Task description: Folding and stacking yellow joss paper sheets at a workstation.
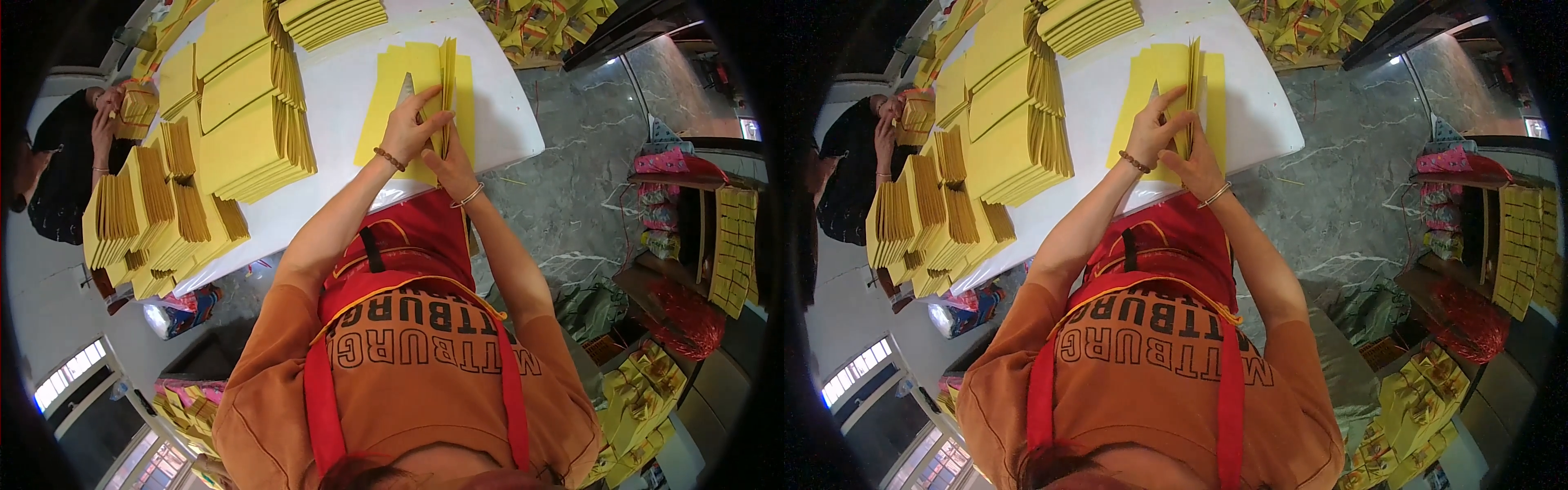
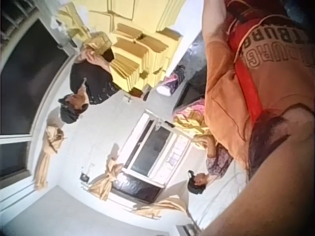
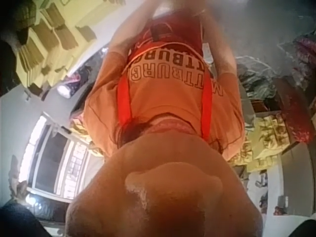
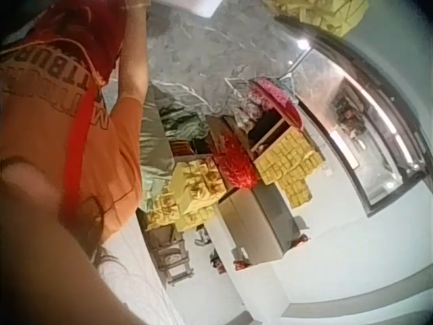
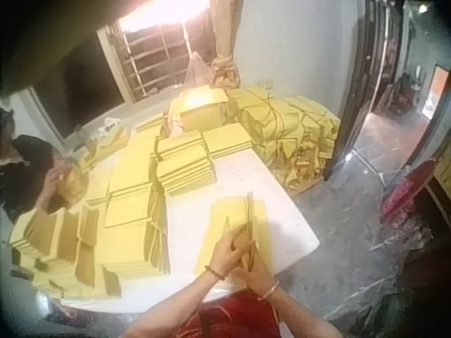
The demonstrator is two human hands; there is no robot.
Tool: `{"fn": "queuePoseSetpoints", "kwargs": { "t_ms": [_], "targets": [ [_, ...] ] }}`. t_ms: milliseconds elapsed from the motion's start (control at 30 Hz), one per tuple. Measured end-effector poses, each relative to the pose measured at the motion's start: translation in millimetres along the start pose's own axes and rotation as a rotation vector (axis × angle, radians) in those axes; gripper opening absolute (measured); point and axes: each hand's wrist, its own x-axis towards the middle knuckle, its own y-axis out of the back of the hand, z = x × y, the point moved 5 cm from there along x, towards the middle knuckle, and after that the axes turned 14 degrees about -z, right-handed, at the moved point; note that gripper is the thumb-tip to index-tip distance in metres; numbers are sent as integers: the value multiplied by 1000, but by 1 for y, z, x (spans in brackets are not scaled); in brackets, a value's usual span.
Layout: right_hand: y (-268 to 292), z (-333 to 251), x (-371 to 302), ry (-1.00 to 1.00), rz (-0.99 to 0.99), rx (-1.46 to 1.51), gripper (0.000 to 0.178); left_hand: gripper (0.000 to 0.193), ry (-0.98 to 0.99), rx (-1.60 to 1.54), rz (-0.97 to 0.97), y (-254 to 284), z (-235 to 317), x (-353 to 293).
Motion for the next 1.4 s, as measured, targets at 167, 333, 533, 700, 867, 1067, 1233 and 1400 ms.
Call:
{"fn": "queuePoseSetpoints", "kwargs": {
  "t_ms": [167, 333, 533, 700, 867, 1067, 1233, 1400],
  "targets": [
    [-1, -2, 1, 3, -3, 21, 102, 60, -8, 2, -2, 2, -4, 0],
    [-1, 6, 2, 39, 22, 56, 75, 58, -2, -10, 5, 1, 0, -2],
    [1, 2, 2, 58, 58, 34, 60, 48, -53, 22, 1, 1, -1, 0],
    [-1, -5, 2, 76, 51, -9, 61, 42, -145, -79, 172, 2, 2, -2],
    [-2, -9, 2, 122, 19, -37, 63, 42, -118, -38, 62, 3, -3, 1],
    [-3, 0, 1, 40, 36, 8, 67, 55, -91, 51, 74, 1, -2, 1],
    [-1, 6, 1, -14, 36, 9, 69, 62, -81, 59, 80, 0, -2, 2],
    [-3, -3, 3, 3, 7, 38, 76, 62, -64, 50, 77, 1, -2, 1]
  ]
}}
